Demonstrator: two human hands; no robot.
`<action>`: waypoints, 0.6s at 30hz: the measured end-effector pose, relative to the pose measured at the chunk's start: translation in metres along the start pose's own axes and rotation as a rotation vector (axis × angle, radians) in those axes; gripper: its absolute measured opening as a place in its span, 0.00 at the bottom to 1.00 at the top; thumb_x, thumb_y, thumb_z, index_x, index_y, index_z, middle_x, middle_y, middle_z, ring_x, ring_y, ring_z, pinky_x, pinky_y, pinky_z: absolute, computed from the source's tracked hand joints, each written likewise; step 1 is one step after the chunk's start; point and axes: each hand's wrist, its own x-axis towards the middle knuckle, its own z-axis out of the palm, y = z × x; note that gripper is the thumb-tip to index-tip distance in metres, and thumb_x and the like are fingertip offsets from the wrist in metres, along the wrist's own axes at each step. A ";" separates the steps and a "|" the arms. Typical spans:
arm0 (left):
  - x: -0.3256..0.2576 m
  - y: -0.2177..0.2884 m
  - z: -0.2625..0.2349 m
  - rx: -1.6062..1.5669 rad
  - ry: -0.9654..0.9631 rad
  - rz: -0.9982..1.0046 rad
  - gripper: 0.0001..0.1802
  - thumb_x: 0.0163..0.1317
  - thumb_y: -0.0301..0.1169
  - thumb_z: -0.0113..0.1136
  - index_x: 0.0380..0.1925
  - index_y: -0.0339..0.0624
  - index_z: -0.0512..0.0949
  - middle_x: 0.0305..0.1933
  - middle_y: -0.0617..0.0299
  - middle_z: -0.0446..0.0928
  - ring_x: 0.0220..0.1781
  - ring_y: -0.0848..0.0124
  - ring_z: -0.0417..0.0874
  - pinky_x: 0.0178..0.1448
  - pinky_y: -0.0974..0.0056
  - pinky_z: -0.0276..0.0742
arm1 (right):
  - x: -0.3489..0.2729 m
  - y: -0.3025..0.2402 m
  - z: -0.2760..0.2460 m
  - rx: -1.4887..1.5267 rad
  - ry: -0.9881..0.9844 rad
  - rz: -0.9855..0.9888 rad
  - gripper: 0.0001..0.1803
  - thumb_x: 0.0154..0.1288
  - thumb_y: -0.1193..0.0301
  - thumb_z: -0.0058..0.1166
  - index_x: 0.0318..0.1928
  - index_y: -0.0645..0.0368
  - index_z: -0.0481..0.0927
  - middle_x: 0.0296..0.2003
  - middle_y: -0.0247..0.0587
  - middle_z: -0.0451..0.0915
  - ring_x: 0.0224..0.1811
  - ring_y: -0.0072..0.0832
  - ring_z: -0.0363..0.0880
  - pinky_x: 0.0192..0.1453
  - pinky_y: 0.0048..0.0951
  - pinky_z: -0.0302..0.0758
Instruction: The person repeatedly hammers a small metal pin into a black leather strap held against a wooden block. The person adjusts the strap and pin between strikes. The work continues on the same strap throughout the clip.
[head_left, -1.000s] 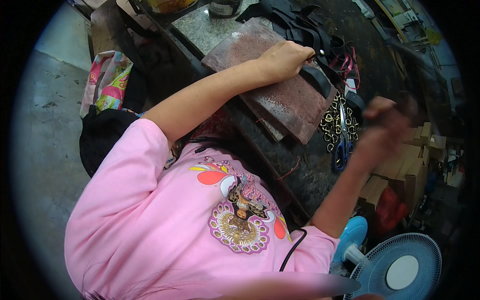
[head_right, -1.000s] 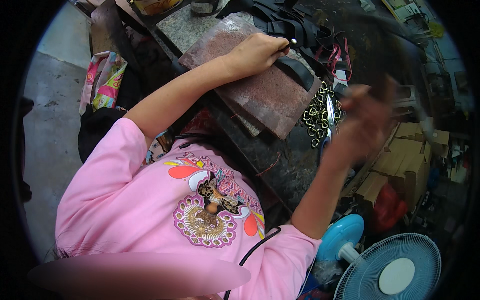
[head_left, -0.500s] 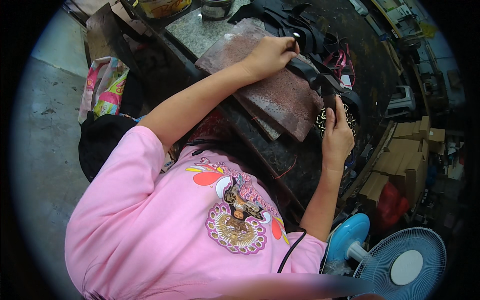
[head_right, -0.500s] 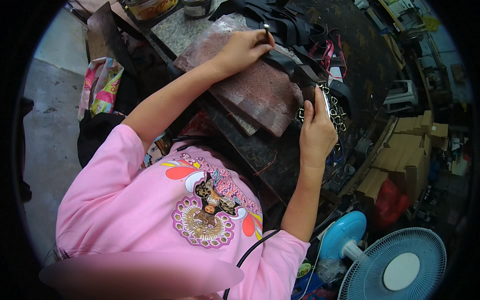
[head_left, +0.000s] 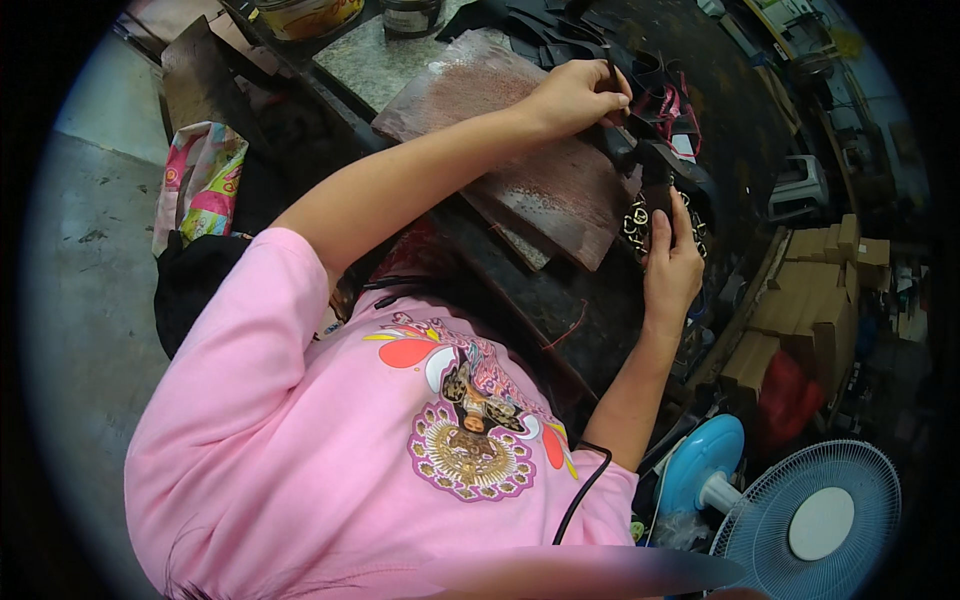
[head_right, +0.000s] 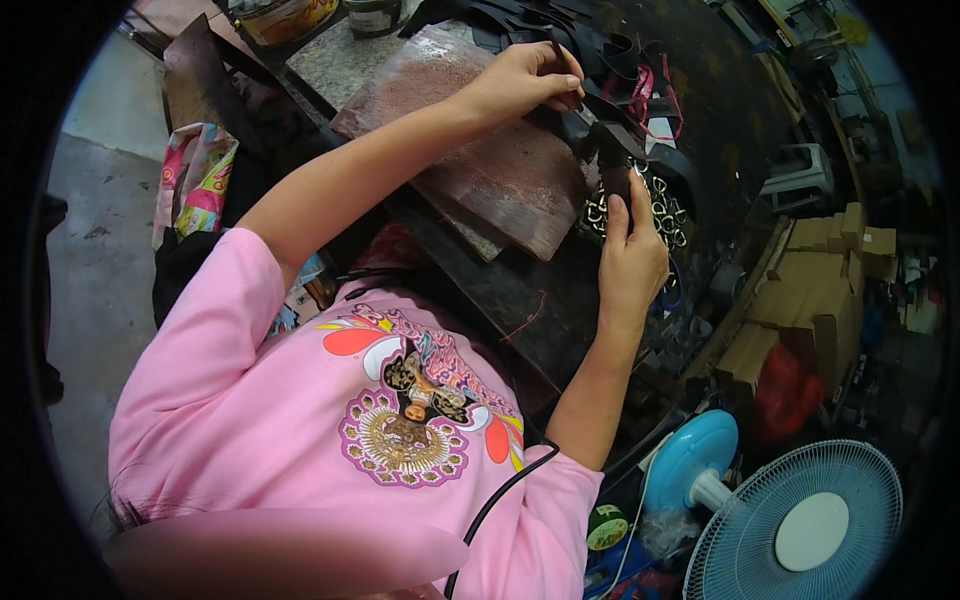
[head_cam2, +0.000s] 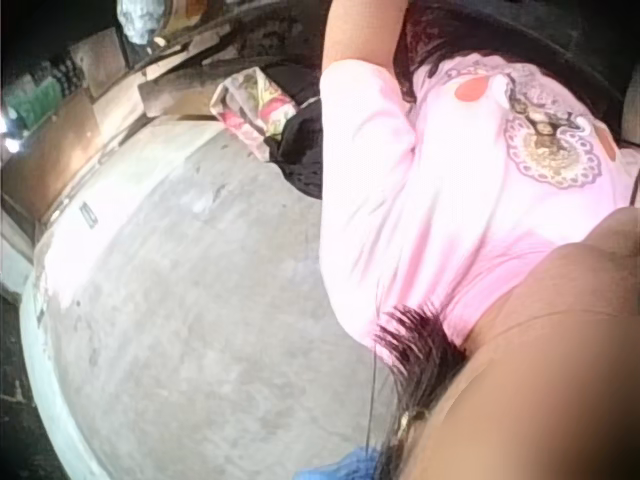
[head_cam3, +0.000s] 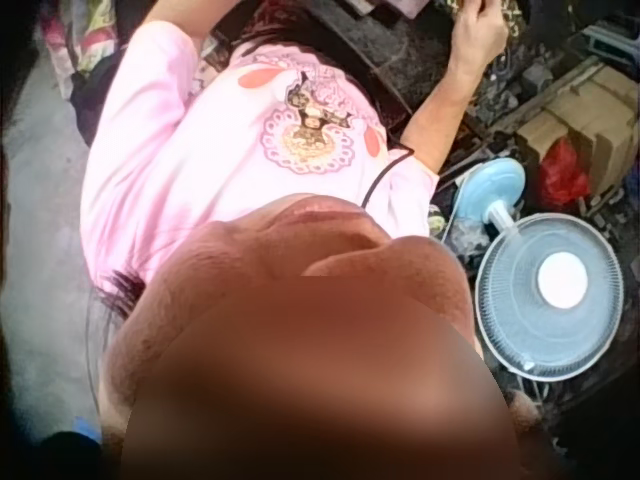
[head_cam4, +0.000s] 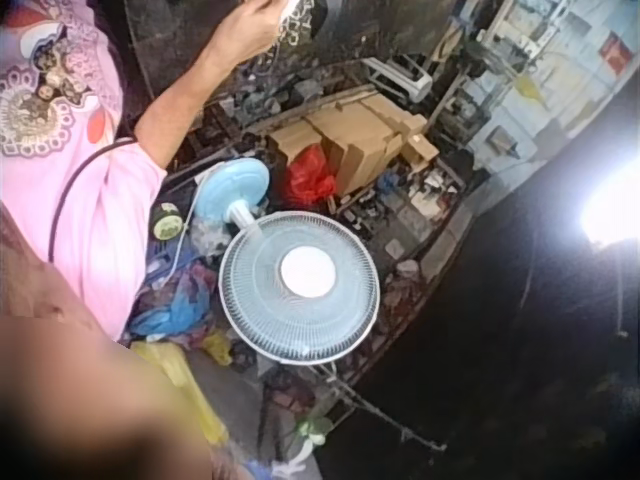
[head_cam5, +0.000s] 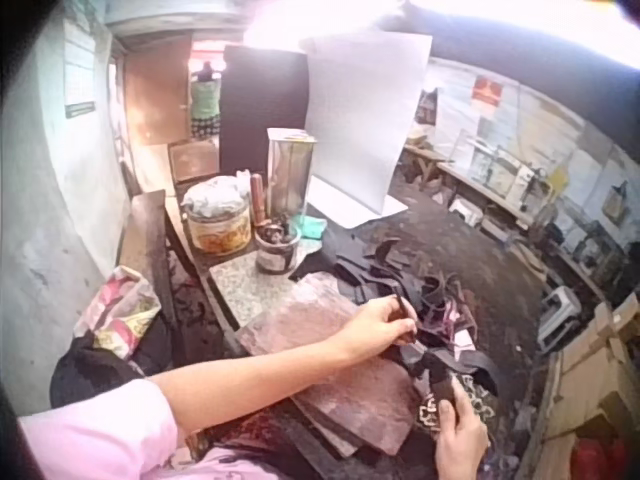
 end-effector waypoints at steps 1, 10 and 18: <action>0.002 -0.004 0.001 0.053 -0.037 -0.011 0.06 0.68 0.27 0.59 0.41 0.36 0.79 0.36 0.60 0.82 0.38 0.75 0.84 0.46 0.69 0.82 | -0.003 0.004 -0.001 -0.063 0.040 -0.033 0.21 0.73 0.54 0.51 0.64 0.39 0.77 0.24 0.34 0.80 0.23 0.18 0.76 0.31 0.29 0.74; 0.002 -0.016 0.014 0.318 -0.106 0.079 0.06 0.64 0.25 0.60 0.37 0.34 0.79 0.32 0.60 0.82 0.32 0.74 0.83 0.41 0.69 0.81 | -0.019 0.011 -0.007 -0.026 0.021 0.066 0.22 0.75 0.55 0.50 0.65 0.43 0.76 0.23 0.32 0.77 0.21 0.16 0.73 0.27 0.24 0.72; 0.000 -0.027 0.019 0.207 -0.037 0.007 0.07 0.61 0.26 0.61 0.36 0.34 0.81 0.30 0.57 0.84 0.32 0.72 0.87 0.41 0.66 0.82 | -0.019 0.014 -0.007 0.103 -0.028 0.127 0.22 0.75 0.55 0.51 0.65 0.43 0.76 0.24 0.29 0.77 0.22 0.14 0.72 0.27 0.22 0.72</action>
